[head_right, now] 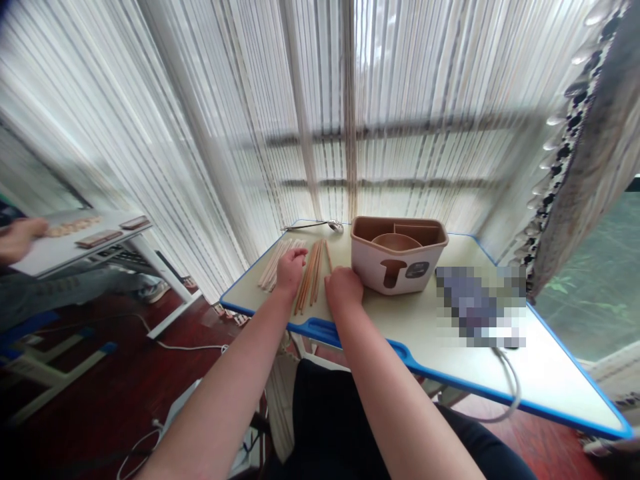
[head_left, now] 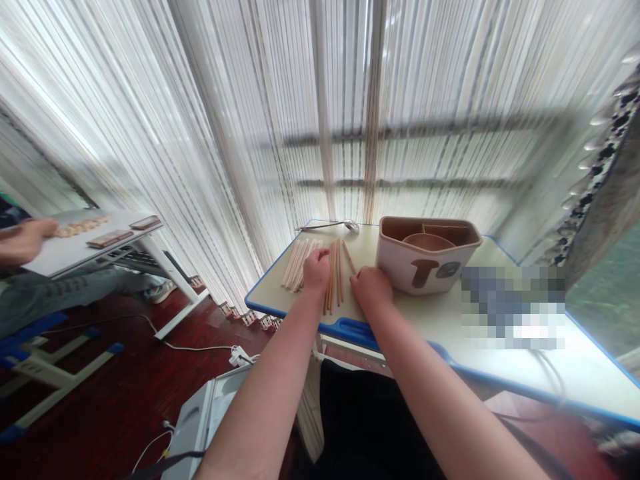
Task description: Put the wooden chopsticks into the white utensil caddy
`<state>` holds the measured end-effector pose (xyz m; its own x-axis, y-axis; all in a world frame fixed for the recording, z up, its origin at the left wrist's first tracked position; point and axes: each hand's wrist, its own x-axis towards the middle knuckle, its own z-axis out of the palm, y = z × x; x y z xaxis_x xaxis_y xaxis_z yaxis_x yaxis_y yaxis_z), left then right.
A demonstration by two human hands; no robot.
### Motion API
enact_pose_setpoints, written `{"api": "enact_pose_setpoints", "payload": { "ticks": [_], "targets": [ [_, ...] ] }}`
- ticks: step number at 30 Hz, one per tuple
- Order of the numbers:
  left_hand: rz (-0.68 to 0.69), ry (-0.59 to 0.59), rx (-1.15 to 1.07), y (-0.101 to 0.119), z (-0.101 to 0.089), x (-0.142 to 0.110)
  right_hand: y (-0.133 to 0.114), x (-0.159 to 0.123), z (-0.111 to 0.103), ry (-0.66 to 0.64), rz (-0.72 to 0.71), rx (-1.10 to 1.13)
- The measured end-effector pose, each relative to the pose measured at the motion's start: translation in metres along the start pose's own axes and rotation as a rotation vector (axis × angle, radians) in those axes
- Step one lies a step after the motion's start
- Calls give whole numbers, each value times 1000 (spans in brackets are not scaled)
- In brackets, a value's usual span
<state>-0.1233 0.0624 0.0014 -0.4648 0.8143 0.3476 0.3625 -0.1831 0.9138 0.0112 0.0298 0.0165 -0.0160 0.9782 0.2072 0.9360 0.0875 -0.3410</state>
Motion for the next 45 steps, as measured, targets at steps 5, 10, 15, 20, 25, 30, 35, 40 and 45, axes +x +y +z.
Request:
{"api": "enact_pose_setpoints", "payload": {
  "ticks": [5, 10, 15, 20, 25, 30, 35, 40, 45],
  "targets": [
    [11, -14, -23, 0, 1, 0, 3, -2, 0, 61, -11, 91],
    [60, 66, -103, -6, 1, 2, 3, -3, 1, 139, -112, 235],
    [-14, -11, -280, -11, 5, 6, 3, -2, 7, 178, -237, 339],
    [-37, -98, -515, 2, 8, 2, 2, -1, 11, 178, -278, 380],
    [-134, -78, -708, 14, 6, -2, 2, -2, 9, 197, -293, 412],
    [-157, -88, -770, 22, 1, -6, 2, -6, 3, 185, -377, 497],
    [-177, -81, -796, 33, -3, -8, 1, -6, 3, 187, -372, 605],
    [-21, -132, -613, 69, -8, -8, -3, -10, -4, 240, -349, 788],
    [199, -174, -518, 129, -13, -11, 2, -8, -67, 284, -401, 706]
  ]
}}
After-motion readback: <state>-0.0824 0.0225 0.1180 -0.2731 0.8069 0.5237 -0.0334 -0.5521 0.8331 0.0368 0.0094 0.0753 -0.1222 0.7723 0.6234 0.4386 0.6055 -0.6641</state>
